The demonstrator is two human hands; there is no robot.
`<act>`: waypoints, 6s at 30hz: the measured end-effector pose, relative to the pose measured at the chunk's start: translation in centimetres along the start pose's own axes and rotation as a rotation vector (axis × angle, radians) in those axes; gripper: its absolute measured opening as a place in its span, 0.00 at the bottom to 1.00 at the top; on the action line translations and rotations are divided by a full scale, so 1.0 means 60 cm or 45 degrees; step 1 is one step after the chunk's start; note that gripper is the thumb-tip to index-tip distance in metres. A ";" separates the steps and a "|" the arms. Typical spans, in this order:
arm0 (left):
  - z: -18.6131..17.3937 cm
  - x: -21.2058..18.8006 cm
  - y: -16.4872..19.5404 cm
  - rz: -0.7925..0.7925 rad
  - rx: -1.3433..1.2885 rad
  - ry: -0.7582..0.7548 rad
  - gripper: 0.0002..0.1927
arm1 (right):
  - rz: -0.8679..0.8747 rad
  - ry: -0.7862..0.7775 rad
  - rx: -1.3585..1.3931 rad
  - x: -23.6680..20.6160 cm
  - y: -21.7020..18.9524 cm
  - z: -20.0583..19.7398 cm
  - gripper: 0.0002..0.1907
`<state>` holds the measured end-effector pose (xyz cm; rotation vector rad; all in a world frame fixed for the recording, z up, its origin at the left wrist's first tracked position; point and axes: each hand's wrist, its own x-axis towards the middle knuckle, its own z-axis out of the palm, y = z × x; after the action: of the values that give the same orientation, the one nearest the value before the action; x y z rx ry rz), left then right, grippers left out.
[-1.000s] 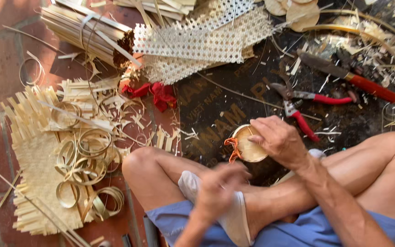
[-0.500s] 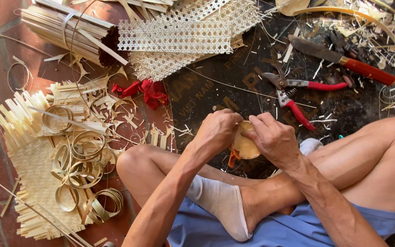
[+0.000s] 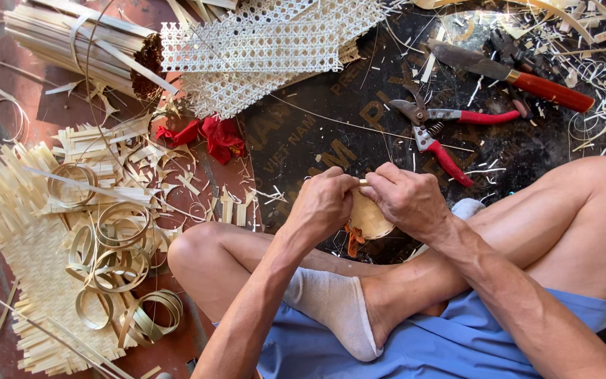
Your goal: The person sits on the ground assembling a small woven bamboo basket. They fit a woven cane sheet around a bamboo ring frame, trim and press the edges, secure the rim with orange clips, use pliers on a thin strip, and tap and shape the basket over a gray plastic tube form.
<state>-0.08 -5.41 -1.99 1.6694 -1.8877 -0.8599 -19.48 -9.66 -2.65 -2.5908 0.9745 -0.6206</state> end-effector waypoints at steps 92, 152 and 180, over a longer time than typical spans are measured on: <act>0.040 -0.046 0.023 -0.131 -0.281 0.121 0.18 | 0.197 0.022 0.540 -0.079 0.029 -0.019 0.14; 0.075 -0.085 0.061 0.055 0.239 0.140 0.05 | -0.006 0.007 0.325 -0.089 0.018 -0.027 0.14; 0.073 -0.086 -0.035 -0.675 -1.157 0.019 0.13 | 0.158 0.064 0.455 -0.065 0.027 -0.012 0.13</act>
<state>-1.00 0.19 -6.23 1.5226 -0.7702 -1.5863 -23.37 -8.26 -3.80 -2.1960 0.9345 -0.7537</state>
